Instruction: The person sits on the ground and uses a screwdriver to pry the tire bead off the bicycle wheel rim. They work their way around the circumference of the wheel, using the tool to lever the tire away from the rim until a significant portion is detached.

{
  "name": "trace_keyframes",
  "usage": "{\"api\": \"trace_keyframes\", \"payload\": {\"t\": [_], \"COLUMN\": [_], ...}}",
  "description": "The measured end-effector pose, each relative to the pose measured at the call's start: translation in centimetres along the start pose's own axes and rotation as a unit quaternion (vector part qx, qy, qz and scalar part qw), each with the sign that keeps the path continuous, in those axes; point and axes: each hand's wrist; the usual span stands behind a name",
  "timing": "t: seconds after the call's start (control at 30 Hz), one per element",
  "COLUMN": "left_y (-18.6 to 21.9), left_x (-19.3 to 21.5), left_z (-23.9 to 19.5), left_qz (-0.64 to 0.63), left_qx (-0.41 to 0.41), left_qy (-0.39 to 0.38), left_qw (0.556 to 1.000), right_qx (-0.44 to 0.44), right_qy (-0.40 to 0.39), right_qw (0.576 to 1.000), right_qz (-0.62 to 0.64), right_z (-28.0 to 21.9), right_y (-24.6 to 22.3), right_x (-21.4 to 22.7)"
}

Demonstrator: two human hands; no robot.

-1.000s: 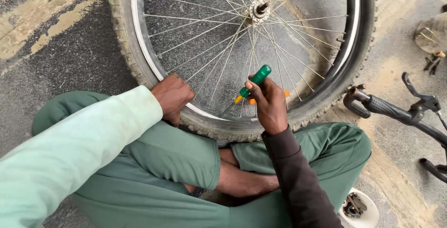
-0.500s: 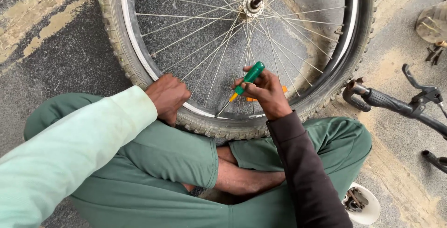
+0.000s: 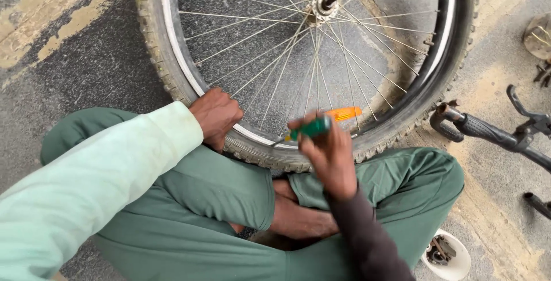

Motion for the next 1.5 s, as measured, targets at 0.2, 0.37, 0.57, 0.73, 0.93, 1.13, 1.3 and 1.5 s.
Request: {"api": "trace_keyframes", "payload": {"t": [0.2,0.37,0.57,0.73,0.93,1.13,1.3,1.5], "left_y": [0.1,0.8,3.3,6.8,7.6,6.5,6.2,6.9], "left_x": [-0.1,0.3,-3.5,-1.1,0.9,-1.4,-2.7,-5.7], "left_z": [0.0,0.6,0.4,-1.8,-2.0,0.6,0.7,1.5], "left_qz": [0.018,0.027,0.204,0.467,-0.081,-0.028,-0.065,-0.068], "left_qx": [0.005,0.025,0.070,0.101,0.079,0.064,0.009,0.044], "left_qy": [-0.046,-0.064,0.040,-0.046,0.167,0.029,0.043,0.163], "left_qw": [0.999,0.997,0.976,0.877,0.979,0.997,0.997,0.983], "right_qx": [0.153,0.186,0.177,0.184,0.199,0.165,0.175,0.067], "right_qy": [0.013,-0.061,-0.040,-0.035,-0.011,-0.013,-0.006,0.128], "right_qw": [0.970,0.938,0.948,0.940,0.941,0.955,0.961,0.989], "right_qz": [-0.190,-0.285,-0.263,-0.286,-0.274,-0.245,-0.213,0.037], "right_z": [-6.9,-11.8,-12.8,-13.1,-12.2,-11.4,-9.4,-6.4], "right_y": [-2.9,-1.3,0.0,0.4,0.2,-0.9,-1.7,-0.3], "right_x": [-3.1,-6.5,-6.8,-6.5,-6.7,-5.6,-4.4,-1.6]}}
Point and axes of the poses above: each hand's wrist, its own z-axis towards the middle knuckle, its own x-axis out of the back of the hand, y = z × x, and after that the axes turned 1 degree about -z, right-handed
